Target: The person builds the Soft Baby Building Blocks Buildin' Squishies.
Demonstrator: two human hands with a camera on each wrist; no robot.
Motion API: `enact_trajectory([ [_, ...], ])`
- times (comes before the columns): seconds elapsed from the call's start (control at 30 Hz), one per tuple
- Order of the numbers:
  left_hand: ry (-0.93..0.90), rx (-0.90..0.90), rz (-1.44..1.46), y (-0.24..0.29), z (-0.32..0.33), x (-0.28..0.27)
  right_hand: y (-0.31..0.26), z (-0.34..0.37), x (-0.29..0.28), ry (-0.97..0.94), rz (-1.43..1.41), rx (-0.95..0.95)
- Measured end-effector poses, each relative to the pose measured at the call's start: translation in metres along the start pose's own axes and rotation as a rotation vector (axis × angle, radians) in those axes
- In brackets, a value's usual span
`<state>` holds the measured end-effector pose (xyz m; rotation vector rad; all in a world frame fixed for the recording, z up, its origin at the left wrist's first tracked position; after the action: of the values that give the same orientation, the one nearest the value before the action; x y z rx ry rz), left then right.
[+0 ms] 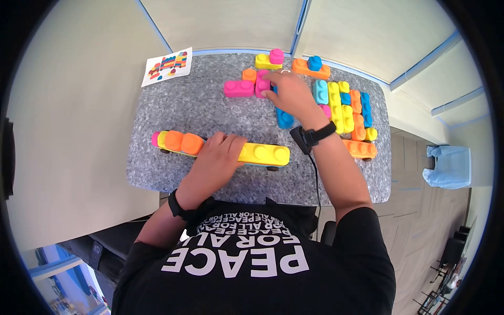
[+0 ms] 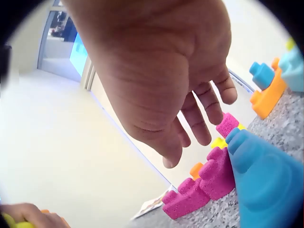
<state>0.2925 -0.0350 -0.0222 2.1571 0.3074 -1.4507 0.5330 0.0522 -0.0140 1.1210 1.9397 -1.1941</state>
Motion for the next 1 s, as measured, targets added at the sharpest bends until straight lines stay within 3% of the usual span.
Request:
enact_trajectory([
  [0.27,0.019,0.008,-0.003,0.002,0.000,-0.003,0.019,-0.012,0.040,-0.056,0.196,0.079],
  [0.37,0.015,0.013,0.013,0.003,0.001,-0.006,0.018,-0.008,0.026,0.015,0.060,0.129],
  [0.47,0.002,0.005,0.031,0.003,0.000,-0.007,-0.004,0.001,-0.017,0.088,-0.109,0.089],
  [0.57,-0.010,-0.013,0.072,0.003,0.001,-0.008,-0.026,0.022,-0.052,0.131,-0.543,0.351],
  [0.67,0.055,-0.066,0.175,0.004,0.001,-0.011,-0.047,0.052,-0.058,0.221,-0.939,0.384],
  [0.77,0.166,-0.136,0.325,-0.001,0.004,-0.012,-0.066,0.081,-0.050,0.276,-1.102,0.306],
  [0.9,0.280,-0.152,0.476,-0.013,0.017,0.000,-0.089,0.105,-0.038,0.242,-1.033,0.157],
  [0.93,0.309,-0.189,0.535,-0.014,0.020,0.000,-0.095,0.109,-0.036,0.257,-0.963,0.197],
  [1.0,0.368,-0.263,0.654,-0.016,0.025,0.001,-0.106,0.109,-0.041,0.235,-0.744,0.043],
])
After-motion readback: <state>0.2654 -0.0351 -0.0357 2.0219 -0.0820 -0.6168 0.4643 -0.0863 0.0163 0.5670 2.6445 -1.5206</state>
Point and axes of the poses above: each hand's wrist, its own z-axis away from the middle knuckle, its own x-axis out of the palm, y = z × x, the point moved 8 cm from there along -z, towards the middle knuckle, and after that the axes turned 5 degrees about y, right-handed, at the moved point
